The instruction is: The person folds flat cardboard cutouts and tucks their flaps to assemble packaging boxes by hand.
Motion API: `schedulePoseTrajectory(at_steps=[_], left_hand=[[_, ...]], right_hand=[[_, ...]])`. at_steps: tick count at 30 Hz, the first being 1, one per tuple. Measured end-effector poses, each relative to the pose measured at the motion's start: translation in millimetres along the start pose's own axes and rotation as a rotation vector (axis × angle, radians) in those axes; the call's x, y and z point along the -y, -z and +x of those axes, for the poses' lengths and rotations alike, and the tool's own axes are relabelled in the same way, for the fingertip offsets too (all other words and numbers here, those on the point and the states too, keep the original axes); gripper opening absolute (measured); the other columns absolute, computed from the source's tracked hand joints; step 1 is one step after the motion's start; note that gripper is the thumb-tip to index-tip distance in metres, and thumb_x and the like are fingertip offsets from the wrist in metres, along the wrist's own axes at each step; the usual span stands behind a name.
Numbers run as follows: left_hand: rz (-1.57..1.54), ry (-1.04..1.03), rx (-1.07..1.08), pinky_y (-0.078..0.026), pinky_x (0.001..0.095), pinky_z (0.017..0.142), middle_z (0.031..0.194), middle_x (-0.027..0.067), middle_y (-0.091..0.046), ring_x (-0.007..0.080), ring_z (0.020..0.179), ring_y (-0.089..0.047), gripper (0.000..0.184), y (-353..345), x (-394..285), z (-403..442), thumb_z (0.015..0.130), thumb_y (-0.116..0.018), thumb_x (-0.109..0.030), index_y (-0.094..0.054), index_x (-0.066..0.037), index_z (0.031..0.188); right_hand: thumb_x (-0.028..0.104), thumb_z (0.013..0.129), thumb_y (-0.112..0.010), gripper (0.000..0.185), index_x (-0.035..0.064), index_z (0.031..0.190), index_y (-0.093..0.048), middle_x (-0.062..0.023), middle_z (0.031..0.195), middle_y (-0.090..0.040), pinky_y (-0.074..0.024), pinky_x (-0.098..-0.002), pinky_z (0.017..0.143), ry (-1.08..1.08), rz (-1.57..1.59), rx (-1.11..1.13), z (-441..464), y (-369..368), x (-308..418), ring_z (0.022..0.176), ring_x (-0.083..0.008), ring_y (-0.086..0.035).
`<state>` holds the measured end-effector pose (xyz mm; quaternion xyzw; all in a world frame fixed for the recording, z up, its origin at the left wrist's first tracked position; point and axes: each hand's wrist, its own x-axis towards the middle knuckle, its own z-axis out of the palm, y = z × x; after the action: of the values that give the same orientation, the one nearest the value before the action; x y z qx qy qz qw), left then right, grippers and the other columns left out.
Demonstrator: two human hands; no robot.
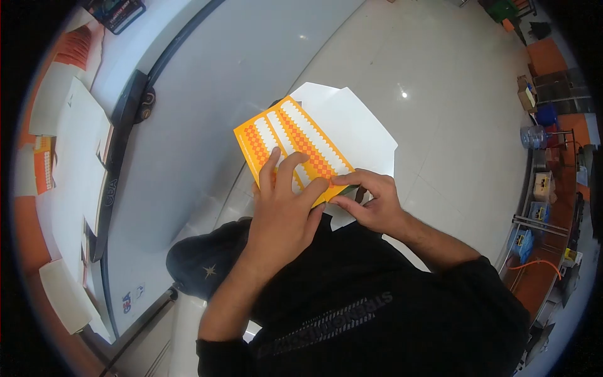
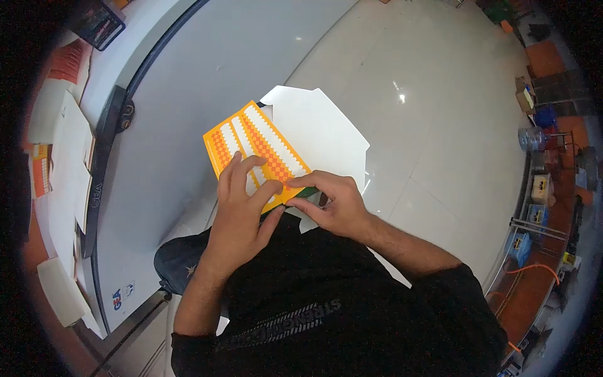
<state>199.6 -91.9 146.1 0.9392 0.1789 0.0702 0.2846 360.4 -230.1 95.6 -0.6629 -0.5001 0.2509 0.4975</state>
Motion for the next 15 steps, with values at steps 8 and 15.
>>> schedulePoseTrajectory(at_steps=[8,15], left_hand=[[-0.031,-0.002,0.006,-0.031,0.0573,0.112,0.136,0.019,-0.039,0.05,0.139,-0.028,0.034,-2.8,-4.0,3.4,0.082,-0.074,-0.007,-0.062,-0.01,0.114],[-0.056,-0.013,-0.026,-0.036,0.0623,0.099,0.134,0.019,-0.04,0.0505,0.137,-0.031,0.033,-8.7,-1.4,2.2,0.081,-0.071,-0.005,-0.063,-0.013,0.112]], right_hand=[[0.01,0.079,-0.084,0.033,0.0021,0.107,-0.071,-0.0131,0.1,-0.075,-0.0584,-0.0302,0.075,0.006,-0.024,-0.073,-4.2,-5.3,-1.0,0.088,-0.0216,-0.074],[0.01,0.078,-0.085,0.033,0.002,0.107,-0.071,-0.0132,0.099,-0.075,-0.0587,-0.0303,0.077,-0.03,-0.031,-0.106,-4.5,-10.0,1.9,0.089,-0.0207,-0.074]])
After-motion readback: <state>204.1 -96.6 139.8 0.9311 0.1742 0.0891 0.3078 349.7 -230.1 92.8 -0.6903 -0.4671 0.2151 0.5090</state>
